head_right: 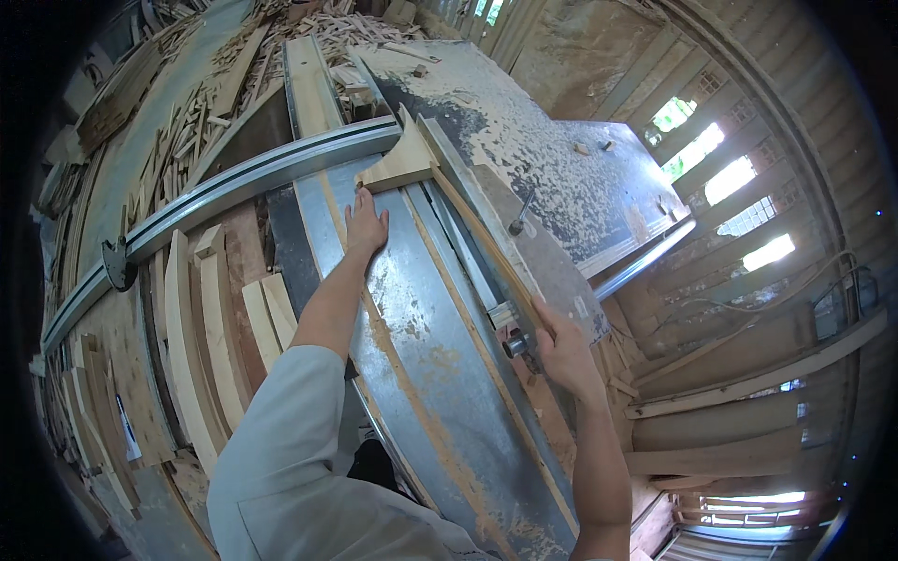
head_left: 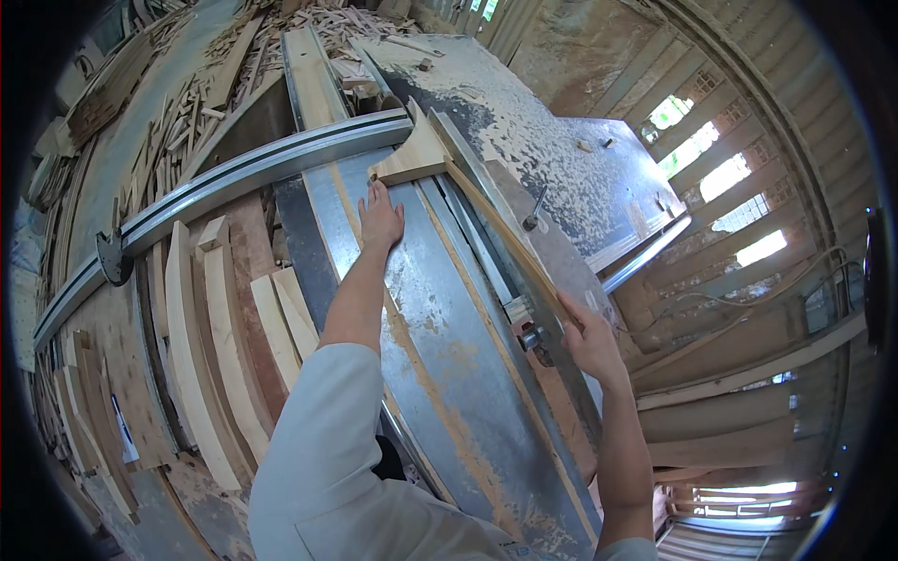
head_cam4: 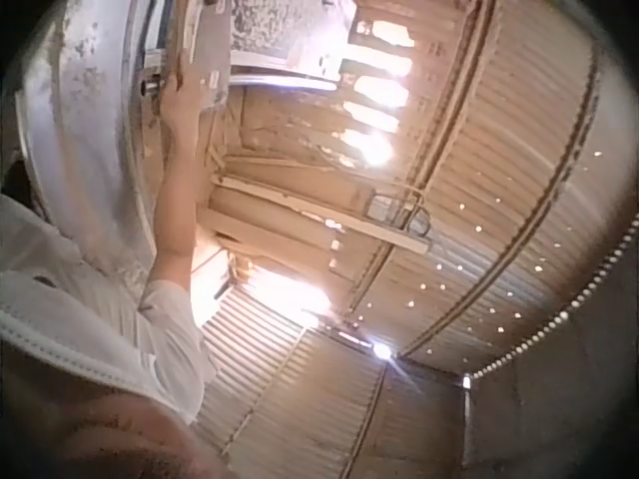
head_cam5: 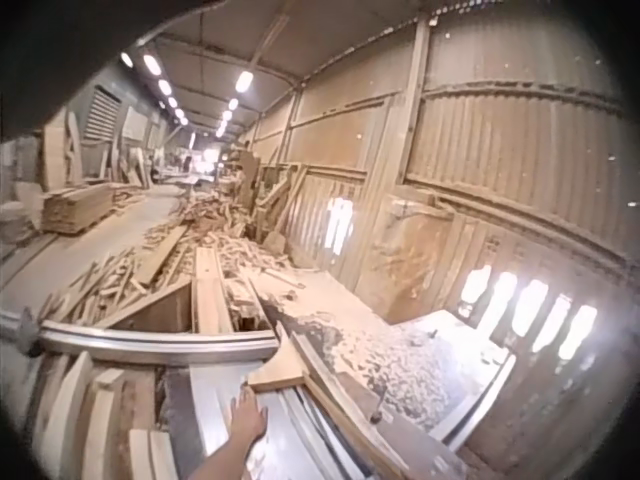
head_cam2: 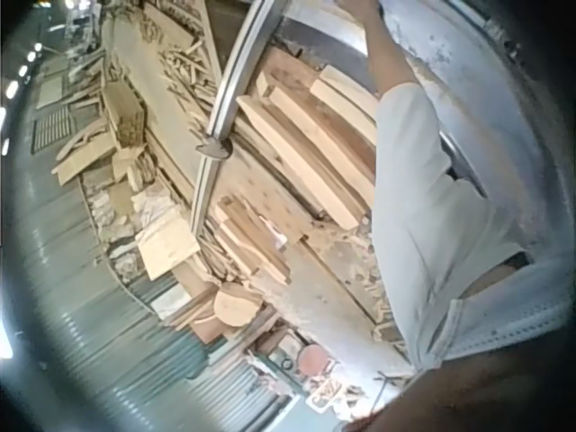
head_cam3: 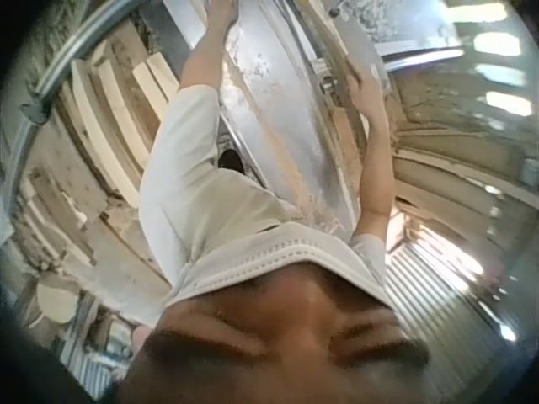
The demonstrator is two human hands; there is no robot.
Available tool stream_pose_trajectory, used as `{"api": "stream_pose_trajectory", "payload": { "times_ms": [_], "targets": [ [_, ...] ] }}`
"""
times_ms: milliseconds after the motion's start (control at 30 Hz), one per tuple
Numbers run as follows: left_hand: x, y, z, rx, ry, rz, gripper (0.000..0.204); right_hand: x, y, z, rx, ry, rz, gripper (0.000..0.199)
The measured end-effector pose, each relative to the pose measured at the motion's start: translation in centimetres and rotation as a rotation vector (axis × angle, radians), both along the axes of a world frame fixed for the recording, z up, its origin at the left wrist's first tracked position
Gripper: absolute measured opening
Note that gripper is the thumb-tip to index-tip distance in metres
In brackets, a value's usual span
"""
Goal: The person selects wooden pieces on a workbench and cuts them to shape by guiding the pieces through a sliding table saw using wooden push sticks.
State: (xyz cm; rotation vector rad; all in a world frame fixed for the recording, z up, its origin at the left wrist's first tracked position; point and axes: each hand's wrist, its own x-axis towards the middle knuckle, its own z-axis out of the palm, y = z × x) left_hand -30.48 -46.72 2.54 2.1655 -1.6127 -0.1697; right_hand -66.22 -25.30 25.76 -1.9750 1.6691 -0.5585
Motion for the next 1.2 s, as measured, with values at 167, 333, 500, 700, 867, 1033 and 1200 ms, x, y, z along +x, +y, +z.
{"api": "stream_pose_trajectory", "payload": {
  "times_ms": [167, 333, 500, 700, 867, 1033, 1200],
  "targets": [
    [-0.4, 0.1, -0.2, 0.000, 0.004, 0.001, 0.074, 0.8, 1.3, -0.3, -0.086, 0.022, 0.007, 0.042],
    [-0.5, 0.3, -0.5, -0.064, 0.056, -0.049, 0.076, 1.2, 1.4, -0.6, -0.206, 0.059, -0.005, 0.039],
    [0.0, 8.1, -1.2, -0.278, 0.614, 0.014, 0.061, 4.2, 0.8, 0.7, -0.347, 0.144, 0.069, 0.028],
    [-8.1, 34.2, 1.8, -0.308, 0.670, 0.110, 0.042, 1.4, 0.1, -0.8, -0.398, 0.206, 0.152, 0.013],
    [-11.8, 41.3, -2.9, -0.212, 0.541, 0.434, 0.061, 1.7, 0.0, -1.2, -0.371, 0.237, 0.122, 0.016],
    [-13.7, 37.9, -1.4, 0.082, 0.657, 0.617, 0.090, 1.2, -0.1, -2.4, -0.405, 0.232, 0.072, 0.017],
    [-13.7, 38.1, -0.7, 0.142, 0.604, 0.628, 0.091, 0.1, -0.4, -2.2, -0.408, 0.200, 0.102, 0.019]
  ]
}}
